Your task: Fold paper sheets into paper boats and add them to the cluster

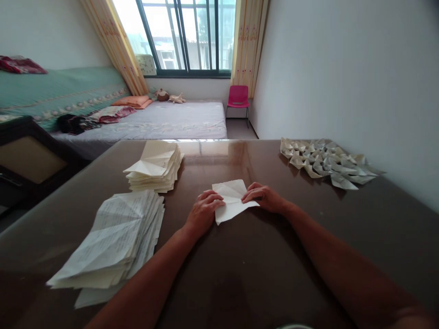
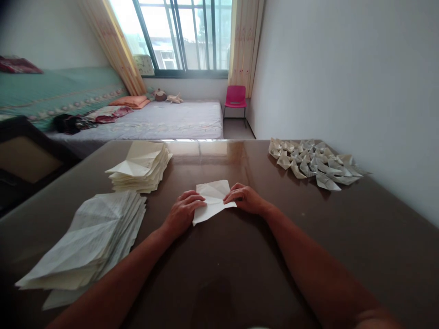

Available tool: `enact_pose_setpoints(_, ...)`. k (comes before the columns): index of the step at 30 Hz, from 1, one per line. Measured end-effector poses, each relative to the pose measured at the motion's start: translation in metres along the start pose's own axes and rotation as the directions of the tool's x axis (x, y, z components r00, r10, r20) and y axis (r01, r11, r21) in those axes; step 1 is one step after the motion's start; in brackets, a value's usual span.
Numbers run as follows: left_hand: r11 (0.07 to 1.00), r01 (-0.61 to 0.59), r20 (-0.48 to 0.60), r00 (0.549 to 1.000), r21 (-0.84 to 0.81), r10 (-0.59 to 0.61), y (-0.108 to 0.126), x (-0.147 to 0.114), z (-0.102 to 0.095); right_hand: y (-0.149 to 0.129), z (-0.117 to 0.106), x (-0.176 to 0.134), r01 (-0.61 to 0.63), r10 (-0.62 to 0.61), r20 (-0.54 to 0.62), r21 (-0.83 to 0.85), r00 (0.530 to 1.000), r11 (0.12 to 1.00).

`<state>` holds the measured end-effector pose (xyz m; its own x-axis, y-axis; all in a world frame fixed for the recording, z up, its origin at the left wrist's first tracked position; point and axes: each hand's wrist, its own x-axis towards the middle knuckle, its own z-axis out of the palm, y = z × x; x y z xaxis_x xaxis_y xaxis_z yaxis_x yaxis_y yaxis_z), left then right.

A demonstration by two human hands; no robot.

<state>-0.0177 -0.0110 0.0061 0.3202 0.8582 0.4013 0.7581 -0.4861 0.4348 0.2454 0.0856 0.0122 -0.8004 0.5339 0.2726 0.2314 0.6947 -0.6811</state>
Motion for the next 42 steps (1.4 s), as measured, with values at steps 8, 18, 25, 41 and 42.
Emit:
enact_pose_setpoints(8,0.998,0.021,0.113,0.993,0.052,-0.027,0.005,-0.004,-0.008,-0.004,-0.007,0.0,-0.168,0.166,0.068,0.03,0.984,0.985)
enact_pose_setpoints(18,0.871,0.491,-0.069,0.869,-0.009,-0.49,0.009,0.005,0.004,-0.006,0.017,0.014,-0.45,0.399,-0.293,-0.131,0.869,0.884)
enact_pose_setpoints(25,0.91,0.359,-0.047,0.933,0.208,-0.358,0.015,0.006,0.002,-0.012,0.021,0.015,-0.466,0.396,-0.304,-0.21,0.866,0.859)
enact_pose_setpoints(41,0.859,0.317,-0.001,0.938,0.401,-0.346,0.017,0.008,0.006,-0.013,0.026,0.016,-0.48,0.378,-0.329,-0.329,0.866,0.813)
enact_pose_setpoints(42,0.858,0.314,0.002,0.939,0.407,-0.345,0.017,0.008,0.006,-0.014,0.026,0.016,-0.484,0.382,-0.327,-0.334,0.864,0.809)
